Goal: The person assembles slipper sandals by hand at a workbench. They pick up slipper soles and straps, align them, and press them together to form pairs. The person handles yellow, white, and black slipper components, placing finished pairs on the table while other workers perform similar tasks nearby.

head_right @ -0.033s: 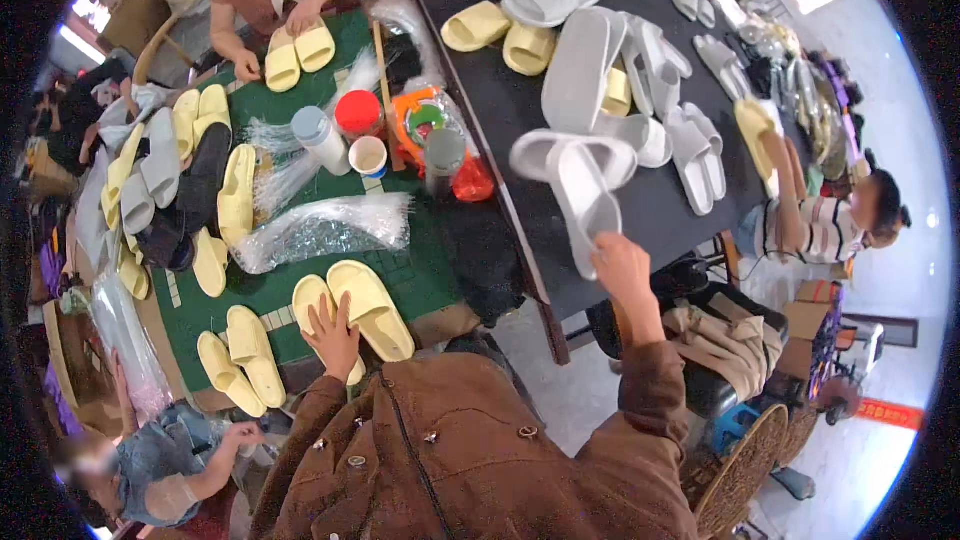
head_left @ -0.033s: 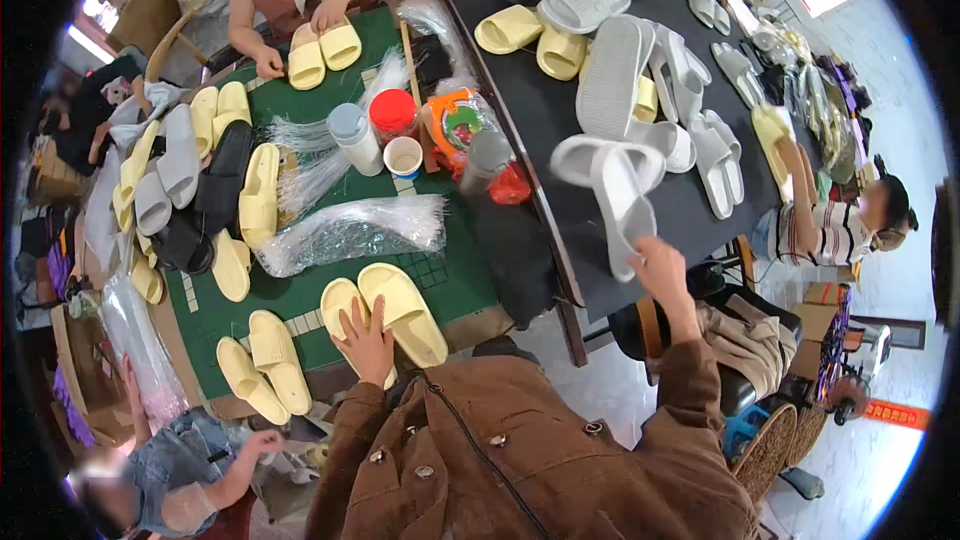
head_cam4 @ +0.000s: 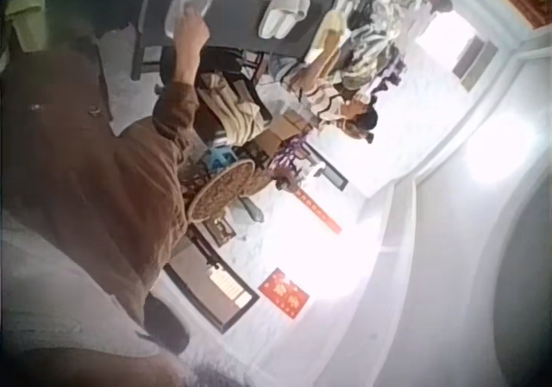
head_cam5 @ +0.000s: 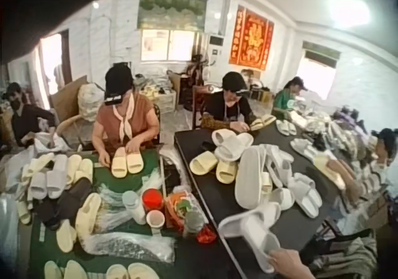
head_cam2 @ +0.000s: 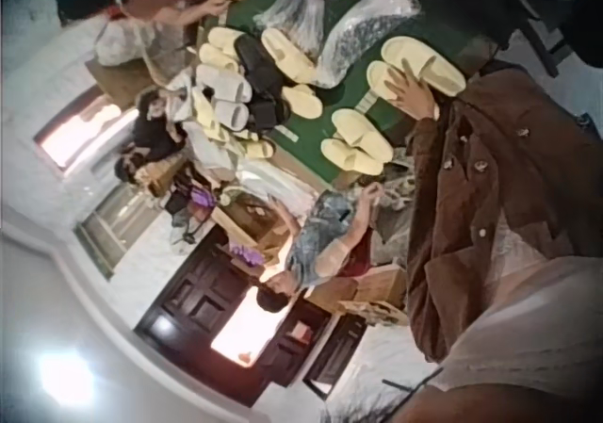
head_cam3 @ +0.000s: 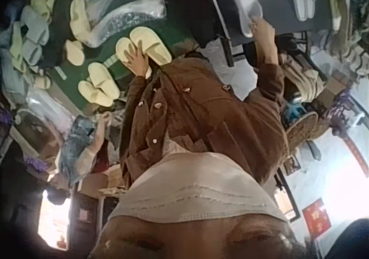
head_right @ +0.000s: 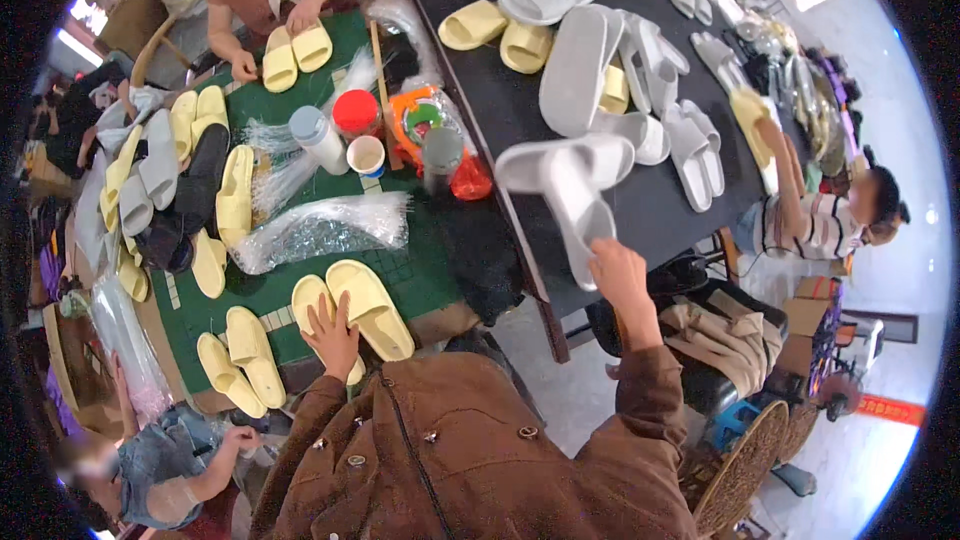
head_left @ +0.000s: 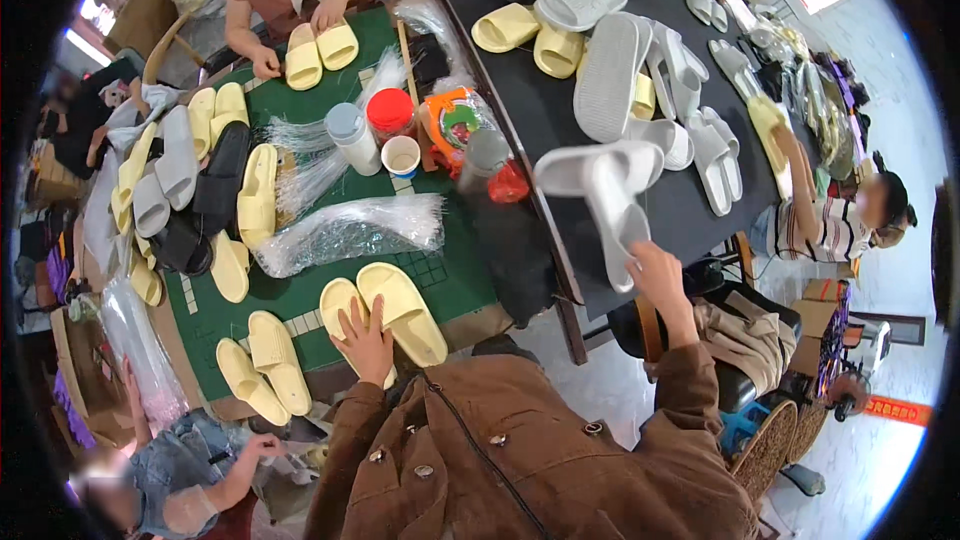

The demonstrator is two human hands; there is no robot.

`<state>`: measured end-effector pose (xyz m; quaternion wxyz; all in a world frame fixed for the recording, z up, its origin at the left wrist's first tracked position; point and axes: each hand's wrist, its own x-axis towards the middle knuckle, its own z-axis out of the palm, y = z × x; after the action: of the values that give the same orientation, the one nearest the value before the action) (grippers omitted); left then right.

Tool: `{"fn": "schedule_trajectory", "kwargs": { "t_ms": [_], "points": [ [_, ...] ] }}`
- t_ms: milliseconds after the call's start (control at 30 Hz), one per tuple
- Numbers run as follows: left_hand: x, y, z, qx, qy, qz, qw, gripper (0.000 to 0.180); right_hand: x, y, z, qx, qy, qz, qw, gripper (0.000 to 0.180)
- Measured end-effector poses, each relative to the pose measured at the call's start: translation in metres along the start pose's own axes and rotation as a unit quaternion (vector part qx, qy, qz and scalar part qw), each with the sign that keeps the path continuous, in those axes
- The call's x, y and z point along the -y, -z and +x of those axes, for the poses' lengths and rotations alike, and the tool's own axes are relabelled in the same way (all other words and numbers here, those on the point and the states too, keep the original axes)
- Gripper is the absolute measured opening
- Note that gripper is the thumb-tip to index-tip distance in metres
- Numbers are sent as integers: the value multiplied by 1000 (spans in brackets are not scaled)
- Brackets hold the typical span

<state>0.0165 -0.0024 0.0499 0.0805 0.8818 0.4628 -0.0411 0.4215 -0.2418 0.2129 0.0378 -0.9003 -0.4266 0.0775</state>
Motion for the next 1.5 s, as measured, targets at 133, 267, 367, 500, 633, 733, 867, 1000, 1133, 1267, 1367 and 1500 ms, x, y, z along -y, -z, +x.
{"fn": "schedule_trajectory", "kwargs": {
  "t_ms": [133, 267, 367, 500, 633, 733, 867, 1000, 1133, 1267, 1367, 1500],
  "points": [
    [1, -2, 0, 0, -5, -9, 1000, 75, 3, -7, -22, 51, 92, -99, 990, 5],
    [1, 0, 0, 9, 3, -22, 1000, 75, -5, -13, -20, 6, 127, -165, 978, 8],
    [-1, 0, 0, 11, 2, -41, 999, 75, -9, -30, -15, -27, 120, -123, 985, 7],
    [0, 0, 0, 12, 0, -41, 999, 74, 1, -48, -14, -46, 69, -38, 996, 17],
    [3, 0, -1, 20, 7, -45, 999, 74, 21, -26, -1, -78, 30, 99, 992, 18],
    [3, 0, -3, 15, 11, -44, 999, 74, 10, -10, 31, -216, 22, 109, 970, 23],
    [-1, 0, 0, 13, 1, -49, 999, 75, -72, -27, 89, -253, -101, 135, 953, 57],
    [-3, 1, 0, 19, 8, -51, 998, 75, -121, -50, 149, -90, -162, 218, 958, 90],
    [-1, 1, 0, 11, 18, -52, 998, 75, -102, -85, 164, -67, -169, 177, 967, 112],
    [0, 0, 0, 0, 11, -49, 999, 74, -79, -84, 167, -96, -258, 230, 933, 115],
    [-2, 0, 1, 7, 6, -43, 999, 74, -81, -84, 149, -200, -198, 285, 916, 101],
    [0, -2, 0, 5, 4, -29, 1000, 75, -80, -57, 121, -57, -251, 486, 835, 65]
  ]
}}
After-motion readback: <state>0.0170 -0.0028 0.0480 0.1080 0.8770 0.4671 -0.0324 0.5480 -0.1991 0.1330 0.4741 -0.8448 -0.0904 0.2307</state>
